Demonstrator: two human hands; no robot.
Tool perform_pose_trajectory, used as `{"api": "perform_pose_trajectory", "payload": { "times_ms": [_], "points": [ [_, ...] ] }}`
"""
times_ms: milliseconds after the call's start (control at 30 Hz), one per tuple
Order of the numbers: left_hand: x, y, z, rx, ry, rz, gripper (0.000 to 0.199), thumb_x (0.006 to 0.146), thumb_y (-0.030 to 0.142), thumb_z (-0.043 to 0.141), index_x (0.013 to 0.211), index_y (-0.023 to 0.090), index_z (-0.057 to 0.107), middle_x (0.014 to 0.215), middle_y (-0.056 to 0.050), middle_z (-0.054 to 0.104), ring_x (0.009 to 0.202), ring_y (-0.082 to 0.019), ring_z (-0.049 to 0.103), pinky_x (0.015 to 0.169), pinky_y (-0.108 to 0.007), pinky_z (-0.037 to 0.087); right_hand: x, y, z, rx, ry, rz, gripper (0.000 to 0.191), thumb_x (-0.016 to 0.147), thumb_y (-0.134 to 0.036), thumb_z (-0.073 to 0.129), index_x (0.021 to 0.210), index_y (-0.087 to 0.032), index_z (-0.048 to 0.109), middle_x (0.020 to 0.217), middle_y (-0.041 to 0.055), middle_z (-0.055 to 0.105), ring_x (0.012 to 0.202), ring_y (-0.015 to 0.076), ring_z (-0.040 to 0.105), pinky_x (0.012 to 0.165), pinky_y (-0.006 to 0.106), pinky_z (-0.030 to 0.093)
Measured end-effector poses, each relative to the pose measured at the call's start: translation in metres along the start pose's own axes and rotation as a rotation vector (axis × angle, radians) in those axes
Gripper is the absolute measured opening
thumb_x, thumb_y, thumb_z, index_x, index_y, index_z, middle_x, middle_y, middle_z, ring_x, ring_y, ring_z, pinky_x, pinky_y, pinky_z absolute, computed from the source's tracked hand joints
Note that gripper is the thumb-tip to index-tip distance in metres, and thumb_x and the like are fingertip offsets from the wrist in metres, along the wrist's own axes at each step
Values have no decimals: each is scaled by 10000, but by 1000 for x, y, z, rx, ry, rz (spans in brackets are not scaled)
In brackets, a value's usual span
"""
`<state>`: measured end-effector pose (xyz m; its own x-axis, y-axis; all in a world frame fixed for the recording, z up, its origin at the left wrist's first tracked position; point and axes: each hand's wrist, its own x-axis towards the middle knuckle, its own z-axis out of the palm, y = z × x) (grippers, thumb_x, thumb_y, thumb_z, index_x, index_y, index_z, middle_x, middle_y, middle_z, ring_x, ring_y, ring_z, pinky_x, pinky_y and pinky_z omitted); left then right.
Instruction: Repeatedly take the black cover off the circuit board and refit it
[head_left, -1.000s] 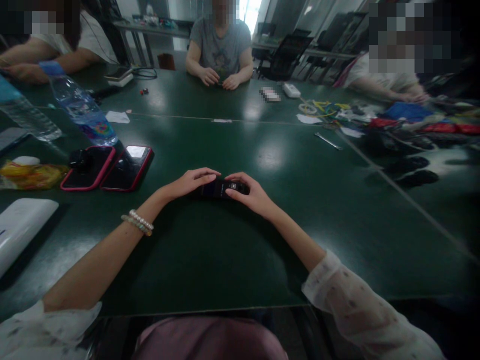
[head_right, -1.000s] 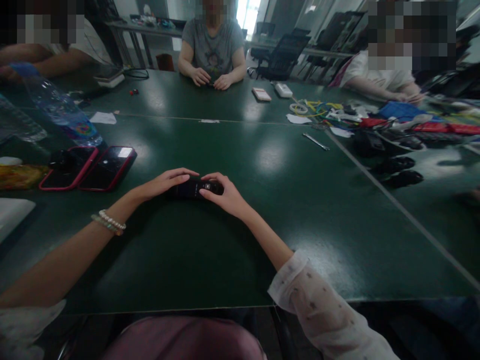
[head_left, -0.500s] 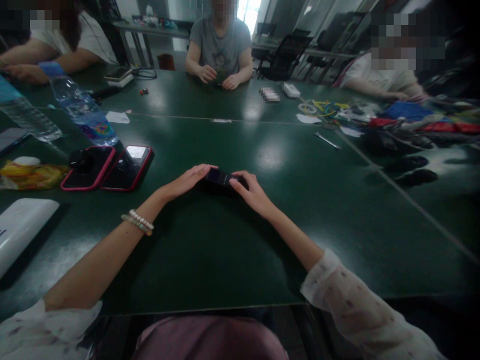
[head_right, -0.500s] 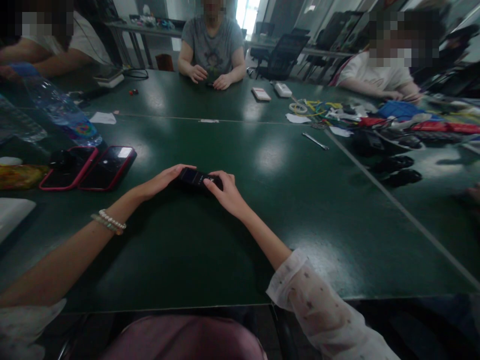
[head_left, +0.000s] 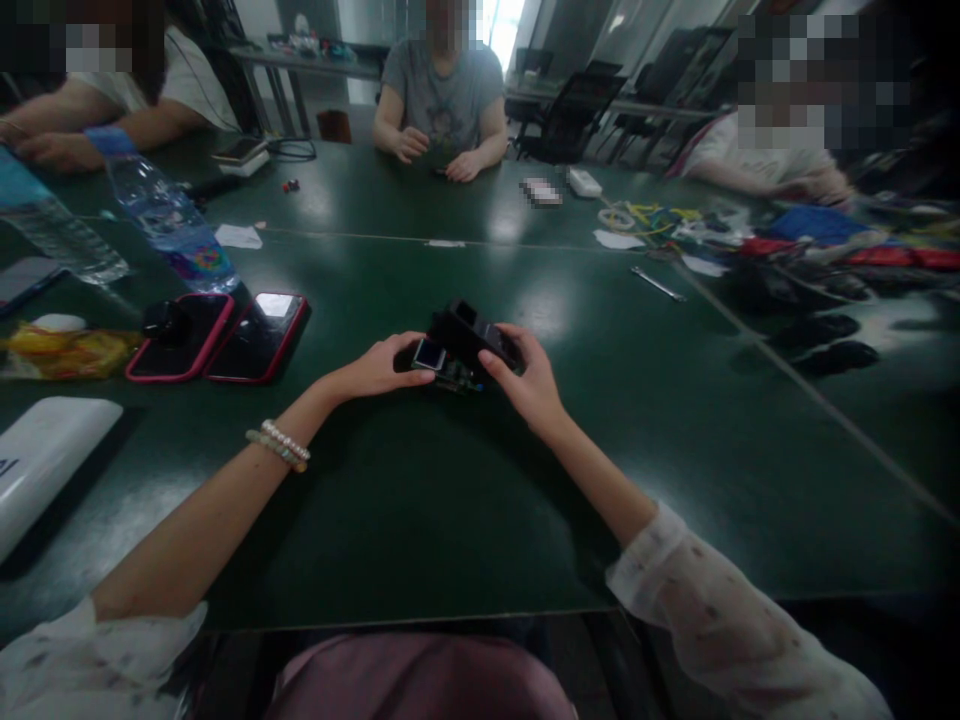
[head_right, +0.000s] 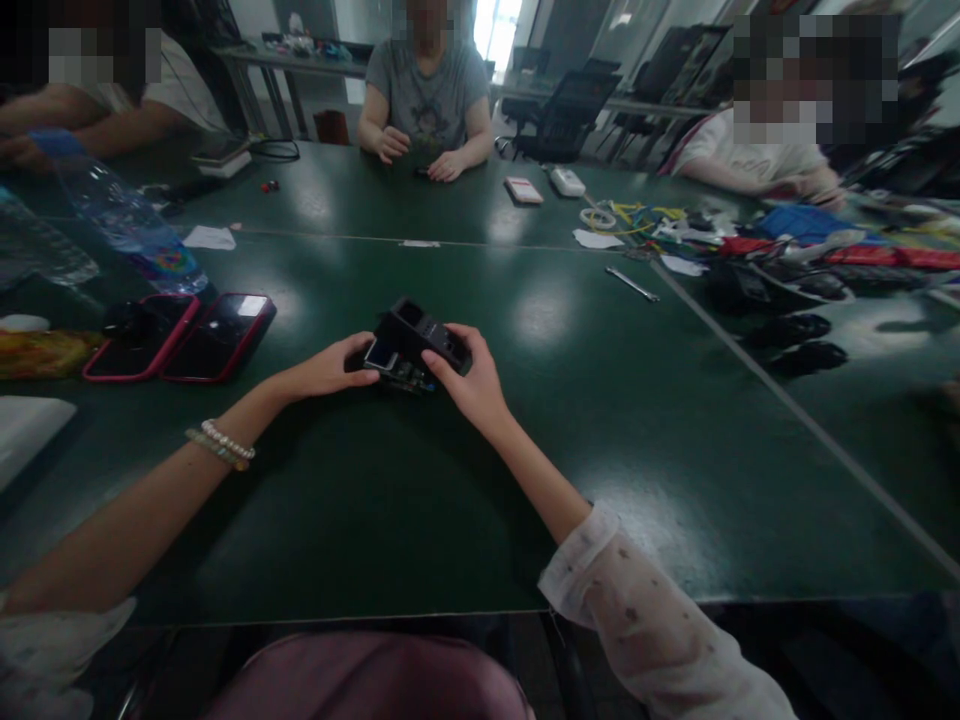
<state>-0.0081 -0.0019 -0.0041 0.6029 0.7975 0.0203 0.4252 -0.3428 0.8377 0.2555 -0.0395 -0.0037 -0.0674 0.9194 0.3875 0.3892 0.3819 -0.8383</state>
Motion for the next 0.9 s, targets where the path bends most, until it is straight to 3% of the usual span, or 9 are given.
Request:
{"api": "perform_pose_trajectory", "payload": {
  "times_ms": [100,200,467,700,900],
  "points": [
    [-1,4,-1,73,-16,-4,795,791,577,731,1464,279,432,1463,-117,504,1299,-338,516,1066,-513,413,6,11,-10,-80,138,20,474,826,-552,684,1175,-253,567,1134,78,621,1061,266,592,971,476,479],
    [-1,6,-2,100,-12,-2,808,764,558,762,1455,279,451,1449,-110,502,1284,-332,515,1060,-502,416,10,23,-16,-224,196,64,522,801,-576,683,1177,-234,566,1143,108,603,1097,300,552,985,519,462],
    [-1,3,-1,119,-2,6,724,796,530,730,1436,298,483,1410,-102,522,1244,-329,517,1058,-525,396,9,37,-13,-440,60,102,600,812,-585,659,1266,-214,530,1228,175,601,1177,416,466,970,640,406],
    [0,-1,-1,126,3,21,697,818,515,714,1436,288,484,1382,-96,543,1225,-315,524,1054,-510,393,8,26,-14,-446,118,68,577,879,-663,528,1261,-231,538,1217,158,613,1191,387,458,980,594,406],
    [0,2,-1,146,12,28,689,817,528,718,1422,277,503,1362,-102,556,1216,-311,532,1063,-506,388,8,31,-13,-522,59,50,566,817,-472,668,1295,-208,518,1267,173,580,1200,409,456,964,613,410]
  ]
}}
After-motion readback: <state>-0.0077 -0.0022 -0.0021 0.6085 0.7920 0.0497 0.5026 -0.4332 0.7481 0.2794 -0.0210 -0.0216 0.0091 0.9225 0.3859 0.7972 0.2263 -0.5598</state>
